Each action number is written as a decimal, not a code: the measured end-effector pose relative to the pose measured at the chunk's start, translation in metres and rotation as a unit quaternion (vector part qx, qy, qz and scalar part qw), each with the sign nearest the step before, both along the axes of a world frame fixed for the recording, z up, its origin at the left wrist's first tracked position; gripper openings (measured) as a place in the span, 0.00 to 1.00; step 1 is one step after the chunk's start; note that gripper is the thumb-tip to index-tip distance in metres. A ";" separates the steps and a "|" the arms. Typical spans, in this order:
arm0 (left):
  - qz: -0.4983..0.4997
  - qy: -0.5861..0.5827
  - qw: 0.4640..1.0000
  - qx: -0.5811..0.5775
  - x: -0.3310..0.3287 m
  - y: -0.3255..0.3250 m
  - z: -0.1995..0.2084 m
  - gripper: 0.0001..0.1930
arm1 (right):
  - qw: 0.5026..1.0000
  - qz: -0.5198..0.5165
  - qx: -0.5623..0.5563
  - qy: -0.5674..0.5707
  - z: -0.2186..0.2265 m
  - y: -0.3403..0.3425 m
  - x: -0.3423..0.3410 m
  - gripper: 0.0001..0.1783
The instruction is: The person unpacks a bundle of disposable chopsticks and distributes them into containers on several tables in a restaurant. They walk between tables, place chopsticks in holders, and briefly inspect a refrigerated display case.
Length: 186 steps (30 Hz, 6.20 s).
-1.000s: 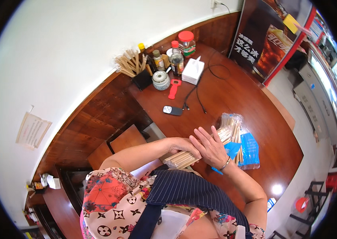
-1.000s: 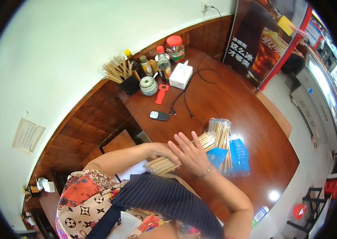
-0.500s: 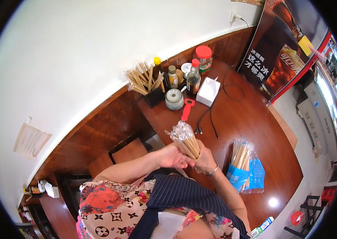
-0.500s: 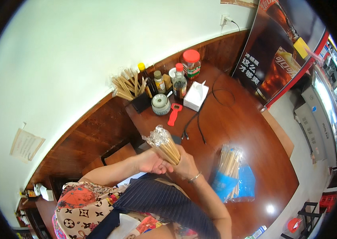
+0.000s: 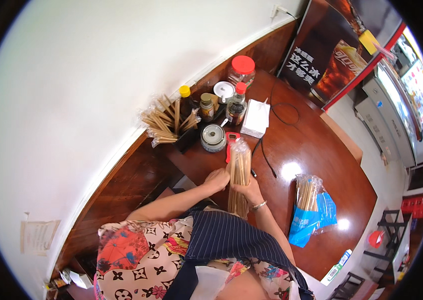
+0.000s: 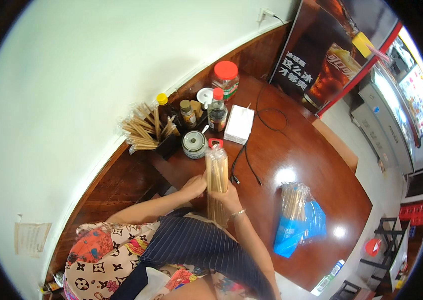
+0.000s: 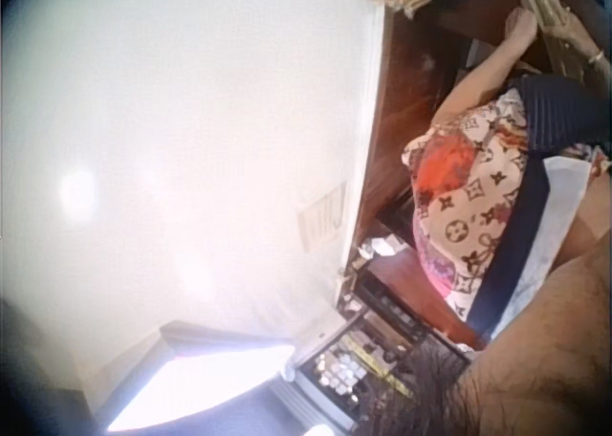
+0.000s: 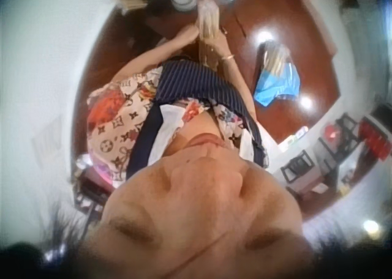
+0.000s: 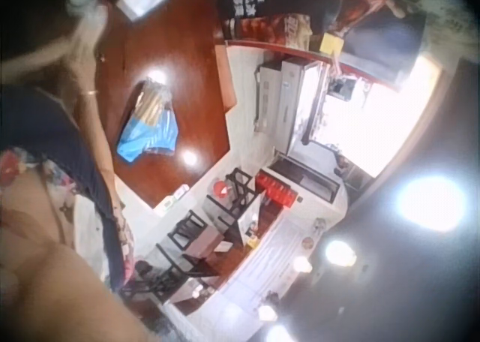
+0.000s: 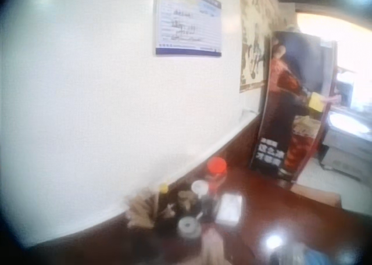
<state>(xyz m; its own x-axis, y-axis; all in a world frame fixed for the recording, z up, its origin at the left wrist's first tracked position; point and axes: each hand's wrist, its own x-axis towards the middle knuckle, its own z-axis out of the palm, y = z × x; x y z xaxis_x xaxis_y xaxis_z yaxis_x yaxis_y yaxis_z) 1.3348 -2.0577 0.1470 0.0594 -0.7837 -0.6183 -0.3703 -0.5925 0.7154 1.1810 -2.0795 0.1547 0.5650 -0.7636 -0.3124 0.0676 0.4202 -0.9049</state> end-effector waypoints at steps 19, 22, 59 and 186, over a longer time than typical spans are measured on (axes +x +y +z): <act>-0.059 0.426 0.902 -0.030 -0.085 -0.004 0.019 0.36 | 0.998 0.001 0.062 0.024 0.004 0.007 -0.090 0.38; -0.062 0.428 0.901 -0.040 -0.091 -0.006 0.034 0.40 | 0.994 -0.065 0.070 -0.050 0.017 0.004 -0.096 0.38; 0.009 -0.466 0.811 -0.354 0.151 -0.004 0.110 0.29 | 0.932 -0.215 -0.179 -0.231 0.113 -0.091 0.167 0.15; -0.105 0.292 0.950 0.038 -0.235 0.003 -0.028 0.30 | 0.791 -0.145 -0.138 0.578 -0.040 0.056 -0.241 0.41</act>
<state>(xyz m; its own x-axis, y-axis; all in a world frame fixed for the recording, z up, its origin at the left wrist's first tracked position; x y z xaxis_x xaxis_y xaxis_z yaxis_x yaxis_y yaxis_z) 1.1000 -2.0545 0.1186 -0.4639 -0.6917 -0.5535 -0.0395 -0.6080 0.7930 0.9402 -2.0232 0.1152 -0.1880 -0.9380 -0.2912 -0.8147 0.3145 -0.4872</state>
